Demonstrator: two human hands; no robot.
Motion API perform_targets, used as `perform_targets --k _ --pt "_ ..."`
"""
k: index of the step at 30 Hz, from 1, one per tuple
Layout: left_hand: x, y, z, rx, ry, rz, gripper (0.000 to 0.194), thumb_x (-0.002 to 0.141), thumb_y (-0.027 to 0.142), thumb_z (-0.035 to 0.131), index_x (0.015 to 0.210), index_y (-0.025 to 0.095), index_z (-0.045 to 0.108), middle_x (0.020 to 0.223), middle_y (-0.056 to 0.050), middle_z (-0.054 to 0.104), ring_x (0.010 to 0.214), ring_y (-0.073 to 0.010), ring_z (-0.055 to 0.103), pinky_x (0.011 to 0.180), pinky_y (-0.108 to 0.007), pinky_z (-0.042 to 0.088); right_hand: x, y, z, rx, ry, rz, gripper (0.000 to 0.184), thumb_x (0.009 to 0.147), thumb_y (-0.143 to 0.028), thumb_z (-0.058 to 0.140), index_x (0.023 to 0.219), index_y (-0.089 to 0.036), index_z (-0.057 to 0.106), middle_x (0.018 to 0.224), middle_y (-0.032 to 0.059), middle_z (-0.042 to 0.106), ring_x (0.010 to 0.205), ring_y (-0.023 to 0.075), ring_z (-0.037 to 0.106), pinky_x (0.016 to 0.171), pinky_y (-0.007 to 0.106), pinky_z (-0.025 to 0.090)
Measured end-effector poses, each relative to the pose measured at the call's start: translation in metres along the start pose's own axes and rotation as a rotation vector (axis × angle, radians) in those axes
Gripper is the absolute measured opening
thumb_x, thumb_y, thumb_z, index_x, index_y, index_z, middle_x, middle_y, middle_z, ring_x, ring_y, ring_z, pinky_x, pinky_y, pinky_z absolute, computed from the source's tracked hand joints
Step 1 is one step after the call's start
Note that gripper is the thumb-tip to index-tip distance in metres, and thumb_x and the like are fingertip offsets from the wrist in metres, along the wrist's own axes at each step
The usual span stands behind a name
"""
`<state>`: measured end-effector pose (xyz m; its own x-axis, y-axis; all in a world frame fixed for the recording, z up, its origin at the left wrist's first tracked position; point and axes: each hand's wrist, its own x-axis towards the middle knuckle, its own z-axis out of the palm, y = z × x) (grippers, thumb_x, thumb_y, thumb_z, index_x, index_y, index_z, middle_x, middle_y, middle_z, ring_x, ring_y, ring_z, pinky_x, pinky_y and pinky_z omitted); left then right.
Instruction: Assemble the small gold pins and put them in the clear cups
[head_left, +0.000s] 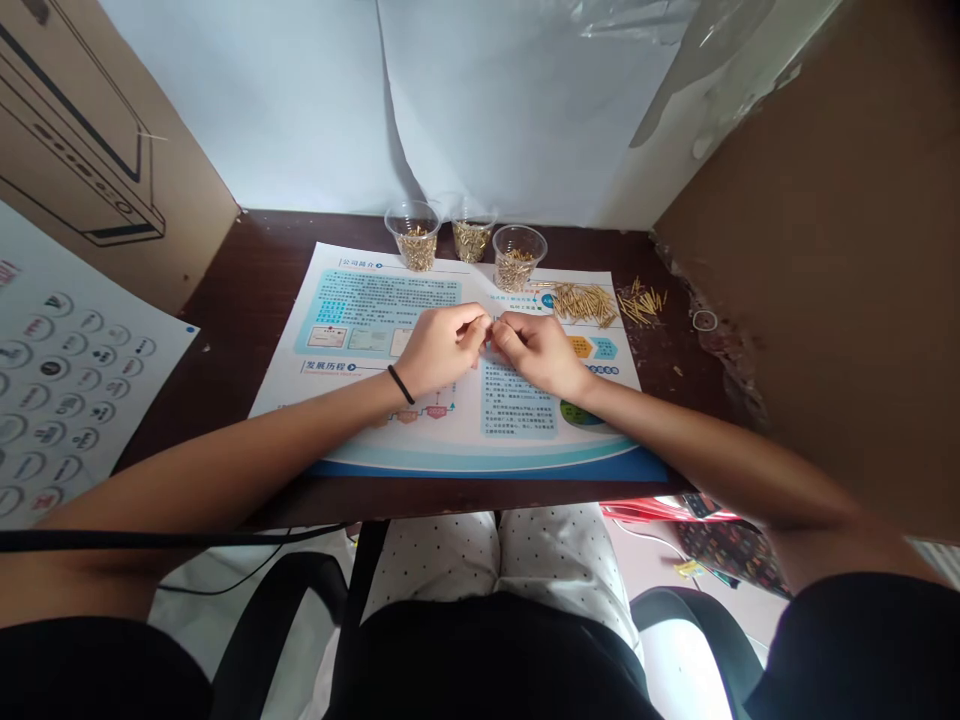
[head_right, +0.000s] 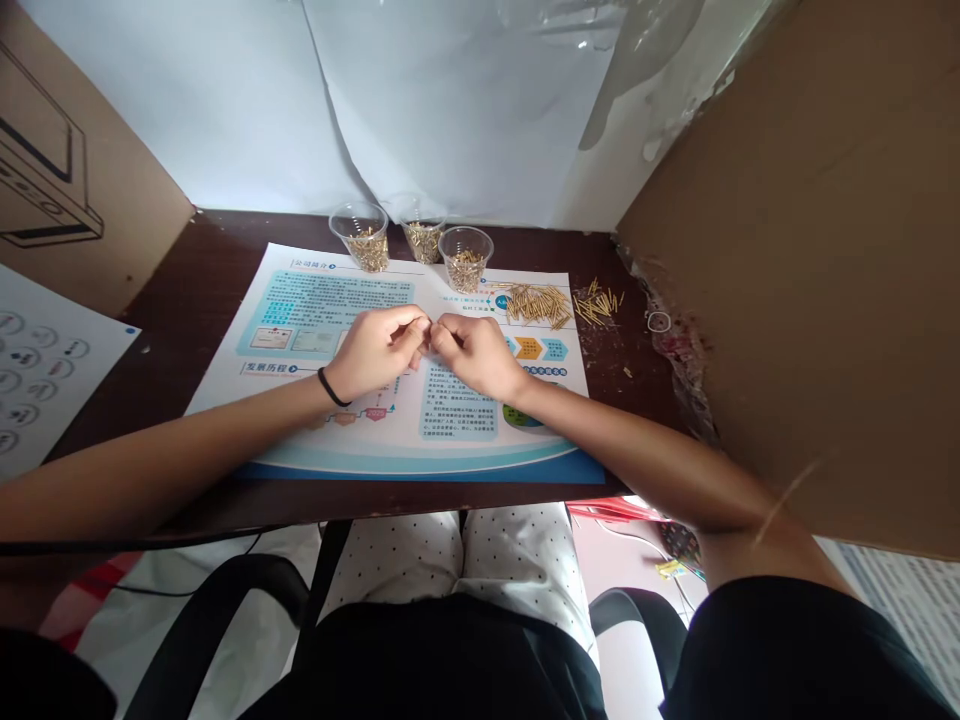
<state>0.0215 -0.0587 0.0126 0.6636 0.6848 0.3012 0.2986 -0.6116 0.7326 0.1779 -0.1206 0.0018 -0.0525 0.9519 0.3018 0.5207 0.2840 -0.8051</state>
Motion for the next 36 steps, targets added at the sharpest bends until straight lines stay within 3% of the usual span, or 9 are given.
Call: perform_targets --k 7,15,20,23,26,31,36 --pt "0.002 0.002 -0.003 -0.114 -0.019 -0.013 0.028 0.092 0.020 0.045 0.065 0.015 0.052 0.053 0.003 0.055 0.044 -0.0053 0.050 0.050 -0.018 0.040 -0.001 -0.002 -0.005 0.054 0.111 0.071 0.028 0.090 -0.039 0.051 0.072 -0.017 0.055 0.061 -0.0008 0.052 0.056 0.0099 0.041 0.056 0.027 0.033" --pt "0.002 -0.005 0.000 -0.259 0.019 -0.091 0.027 0.095 0.029 0.044 0.075 0.016 0.056 0.060 -0.001 0.060 0.045 -0.0067 0.051 0.041 -0.018 0.039 0.001 0.007 -0.003 0.078 0.058 0.061 0.029 0.091 -0.043 0.051 0.076 -0.018 0.053 0.060 -0.0031 0.044 0.055 0.0094 0.035 0.054 0.027 0.030" --pt "-0.001 -0.004 -0.001 0.072 0.204 0.176 0.007 0.081 0.019 0.061 0.087 0.017 0.064 0.080 -0.002 0.069 0.071 -0.0115 0.060 0.060 -0.021 0.047 0.001 0.002 -0.007 -0.030 0.077 0.042 0.026 0.088 -0.034 0.052 0.067 -0.018 0.049 0.058 -0.0033 0.045 0.054 0.0086 0.035 0.055 0.027 0.030" --pt "-0.002 -0.004 0.001 0.232 0.206 0.249 0.008 0.081 0.013 0.059 0.079 0.018 0.064 0.075 0.000 0.068 0.076 -0.0133 0.062 0.070 -0.025 0.049 0.001 0.001 -0.009 -0.053 0.079 0.035 0.026 0.087 -0.033 0.053 0.066 -0.018 0.051 0.058 -0.0029 0.047 0.054 0.0085 0.036 0.055 0.027 0.030" --pt "-0.002 -0.006 0.003 0.297 0.190 0.257 0.007 0.082 0.013 0.058 0.085 0.019 0.060 0.079 -0.001 0.069 0.078 -0.0141 0.064 0.073 -0.026 0.050 0.001 0.001 -0.009 -0.103 0.080 0.014 0.026 0.087 -0.034 0.055 0.067 -0.018 0.052 0.058 -0.0028 0.049 0.054 0.0084 0.037 0.056 0.027 0.031" --pt "0.002 -0.010 0.006 0.307 0.103 0.196 0.021 0.080 0.013 0.060 0.100 0.020 0.054 0.075 0.001 0.070 0.068 -0.0140 0.064 0.064 -0.025 0.047 0.006 0.004 -0.010 -0.086 0.006 0.014 0.029 0.089 -0.038 0.054 0.068 -0.017 0.056 0.057 -0.0026 0.048 0.054 0.0082 0.037 0.054 0.026 0.030" --pt "0.007 -0.008 0.005 0.254 0.028 0.180 0.052 0.078 0.010 0.060 0.127 0.019 0.049 0.077 0.002 0.073 0.075 -0.0159 0.068 0.073 -0.027 0.050 0.017 0.013 -0.013 0.063 -0.007 0.117 0.031 0.087 -0.044 0.058 0.072 -0.017 0.057 0.058 -0.0019 0.050 0.054 0.0087 0.040 0.052 0.026 0.031"
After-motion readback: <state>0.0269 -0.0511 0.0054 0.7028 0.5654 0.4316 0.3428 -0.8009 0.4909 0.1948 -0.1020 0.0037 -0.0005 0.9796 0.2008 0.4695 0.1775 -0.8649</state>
